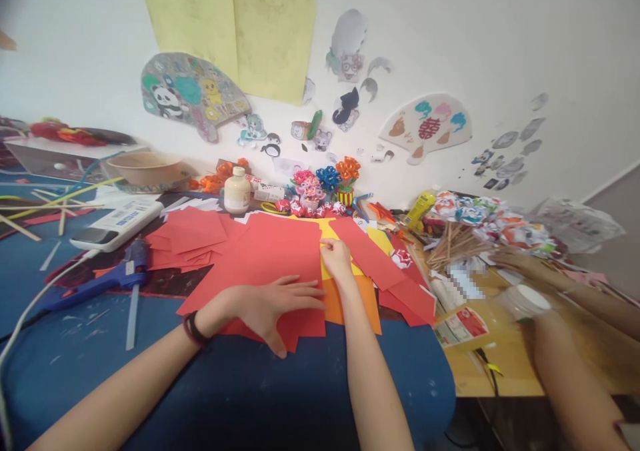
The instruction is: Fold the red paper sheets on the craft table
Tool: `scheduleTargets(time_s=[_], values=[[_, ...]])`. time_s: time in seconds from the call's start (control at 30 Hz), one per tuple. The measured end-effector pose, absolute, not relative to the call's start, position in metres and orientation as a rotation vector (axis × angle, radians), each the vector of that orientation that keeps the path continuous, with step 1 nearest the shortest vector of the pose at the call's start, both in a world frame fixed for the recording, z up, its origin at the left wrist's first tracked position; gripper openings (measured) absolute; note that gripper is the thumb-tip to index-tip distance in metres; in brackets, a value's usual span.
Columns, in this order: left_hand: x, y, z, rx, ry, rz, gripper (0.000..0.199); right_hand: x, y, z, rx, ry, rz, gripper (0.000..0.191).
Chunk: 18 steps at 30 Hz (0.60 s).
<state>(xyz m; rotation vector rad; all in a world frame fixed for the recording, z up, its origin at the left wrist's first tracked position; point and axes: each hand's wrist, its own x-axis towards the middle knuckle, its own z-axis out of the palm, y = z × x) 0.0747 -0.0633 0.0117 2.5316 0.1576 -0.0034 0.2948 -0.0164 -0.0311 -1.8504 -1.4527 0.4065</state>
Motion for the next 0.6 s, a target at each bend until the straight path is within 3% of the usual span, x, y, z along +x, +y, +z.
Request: scheduleTargets(time_s=[0.6], values=[[0.076, -0.069, 0.016, 2.543, 0.171, -0.037, 0.08, 0.291, -0.019, -0.022, -1.88, -1.501, 0.38, 0.036]])
